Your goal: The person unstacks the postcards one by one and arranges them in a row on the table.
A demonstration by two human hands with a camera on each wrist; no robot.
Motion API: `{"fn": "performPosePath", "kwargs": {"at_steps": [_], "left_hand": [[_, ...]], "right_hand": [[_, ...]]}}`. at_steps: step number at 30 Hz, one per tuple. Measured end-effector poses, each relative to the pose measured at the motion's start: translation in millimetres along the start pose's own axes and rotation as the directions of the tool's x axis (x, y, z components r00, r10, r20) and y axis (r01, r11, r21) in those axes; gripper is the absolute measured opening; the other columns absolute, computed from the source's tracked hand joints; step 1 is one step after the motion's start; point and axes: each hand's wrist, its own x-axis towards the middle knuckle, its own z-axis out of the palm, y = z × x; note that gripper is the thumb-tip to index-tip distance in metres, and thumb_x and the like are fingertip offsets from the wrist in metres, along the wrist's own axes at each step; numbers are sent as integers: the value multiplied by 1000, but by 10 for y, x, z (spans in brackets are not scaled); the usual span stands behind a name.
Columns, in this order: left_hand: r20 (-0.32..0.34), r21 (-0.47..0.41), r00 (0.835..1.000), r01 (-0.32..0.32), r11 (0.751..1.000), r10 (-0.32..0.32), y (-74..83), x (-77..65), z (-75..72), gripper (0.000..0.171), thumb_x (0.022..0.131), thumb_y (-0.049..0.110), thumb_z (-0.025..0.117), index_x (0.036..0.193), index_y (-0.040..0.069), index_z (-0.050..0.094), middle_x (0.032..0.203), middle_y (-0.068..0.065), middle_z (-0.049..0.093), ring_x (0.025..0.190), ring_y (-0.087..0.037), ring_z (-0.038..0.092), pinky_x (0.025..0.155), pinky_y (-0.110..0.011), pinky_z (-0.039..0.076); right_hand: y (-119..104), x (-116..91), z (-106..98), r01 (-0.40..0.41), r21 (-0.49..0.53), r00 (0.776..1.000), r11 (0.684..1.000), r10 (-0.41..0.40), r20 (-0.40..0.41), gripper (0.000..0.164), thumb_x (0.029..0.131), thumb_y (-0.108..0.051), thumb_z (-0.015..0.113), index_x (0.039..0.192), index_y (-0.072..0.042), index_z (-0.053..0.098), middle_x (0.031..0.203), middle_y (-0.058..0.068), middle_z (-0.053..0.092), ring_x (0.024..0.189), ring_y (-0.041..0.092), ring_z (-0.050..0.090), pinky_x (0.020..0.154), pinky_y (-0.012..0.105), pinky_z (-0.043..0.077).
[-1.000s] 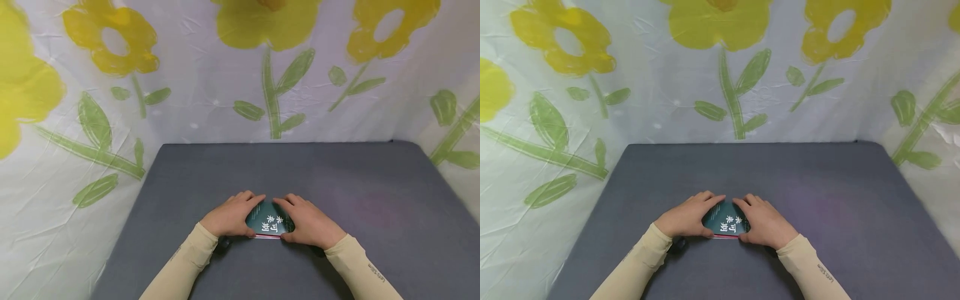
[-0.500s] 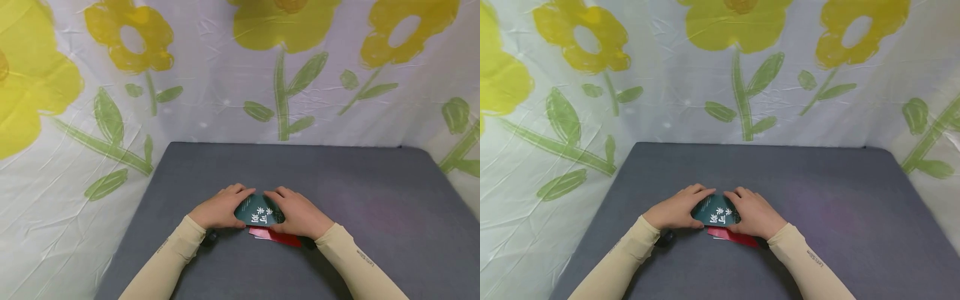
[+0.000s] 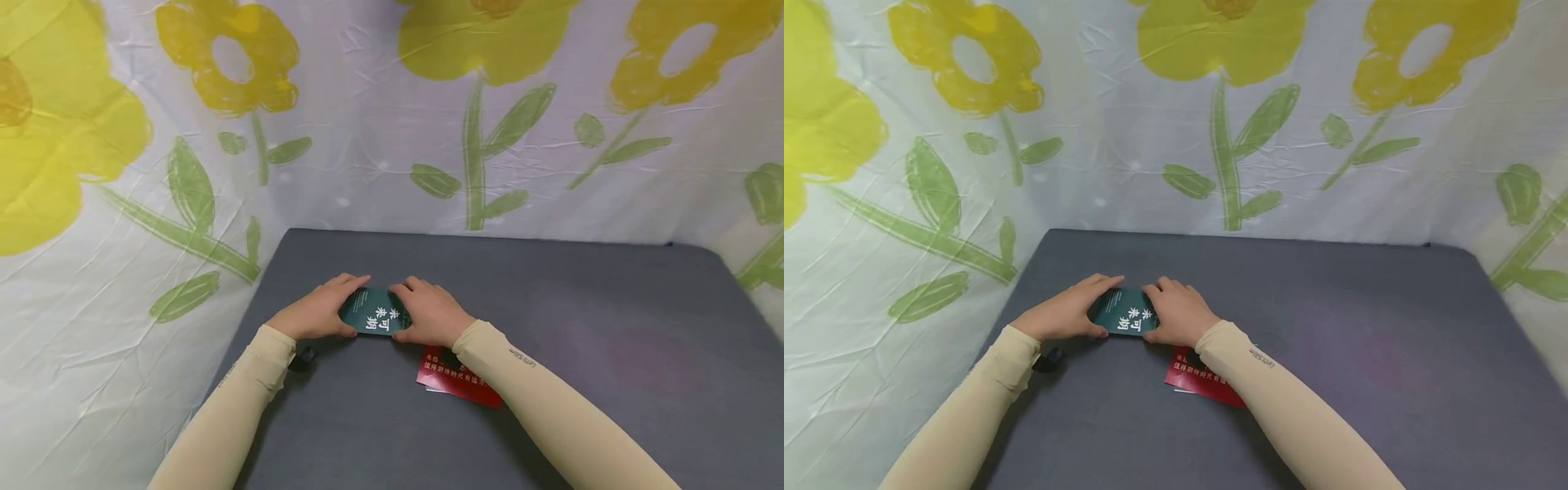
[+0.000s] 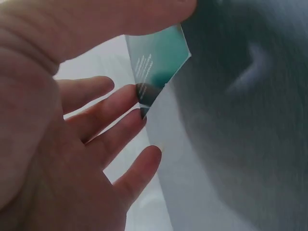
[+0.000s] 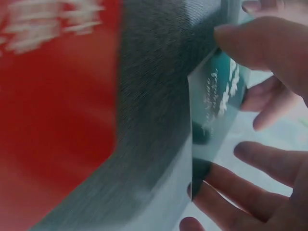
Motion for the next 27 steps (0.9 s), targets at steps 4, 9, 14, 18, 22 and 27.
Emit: {"fn": "performPosePath", "kwargs": {"at_steps": [4, 9, 14, 18, 22, 27], "left_hand": [[13, -21, 1000, 24, 999, -24, -192, 3, -84, 107, 87, 21, 92, 173, 16, 28, 169, -9, 41, 153, -33, 46, 120, -57, 45], [31, -48, 999, 41, 998, -39, -425, -2, -165, 107, 87, 16, 91, 173, 14, 27, 169, -11, 39, 153, -33, 46, 120, -55, 46], [33, -57, 998, 58, 997, -56, -573, -28, -205, 108, 85, 12, 92, 172, 13, 29, 168, -12, 40, 151, -34, 47, 118, -56, 47], [56, -62, 997, 53, 997, -49, -616, -26, -222, 106, 85, 11, 92, 171, 10, 31, 167, -15, 41, 149, -37, 48, 118, -57, 47], [70, -63, 996, 52, 997, -48, -649, -8, -252, 104, 83, 11, 93, 170, 9, 34, 164, -16, 43, 146, -36, 50, 118, -56, 47], [75, -61, 996, 56, 997, -51, -703, 11, -282, 103, 81, 10, 95, 168, 8, 38, 162, -16, 45, 143, -36, 52, 117, -54, 47]], "right_hand": [[-88, 206, 35, -3, 1, 1000, 1000, 3, -1, 83, 86, -46, 87, 156, -11, 56, 140, 11, 63, 121, 26, 65, 108, 50, 56], [-202, 430, 112, -6, -9, 1000, 1000, 6, 0, 82, 88, -47, 85, 156, -12, 55, 141, 10, 62, 122, 25, 64, 107, 48, 56], [-291, 568, 175, 3, -10, 1000, 1000, -3, 12, 83, 89, -48, 84, 157, -12, 55, 142, 11, 61, 122, 26, 64, 107, 47, 56], [-318, 611, 223, -10, -11, 1000, 1000, 10, 27, 83, 89, -49, 85, 157, -12, 54, 143, 11, 61, 123, 26, 64, 107, 46, 56], [-325, 656, 258, -12, -12, 1000, 1000, 12, 22, 82, 90, -49, 85, 156, -13, 55, 142, 10, 62, 121, 24, 64, 105, 45, 57], [-336, 713, 278, -2, -13, 1000, 1000, 2, 24, 82, 90, -50, 85, 156, -12, 55, 143, 10, 62, 125, 26, 64, 106, 47, 56]]}}
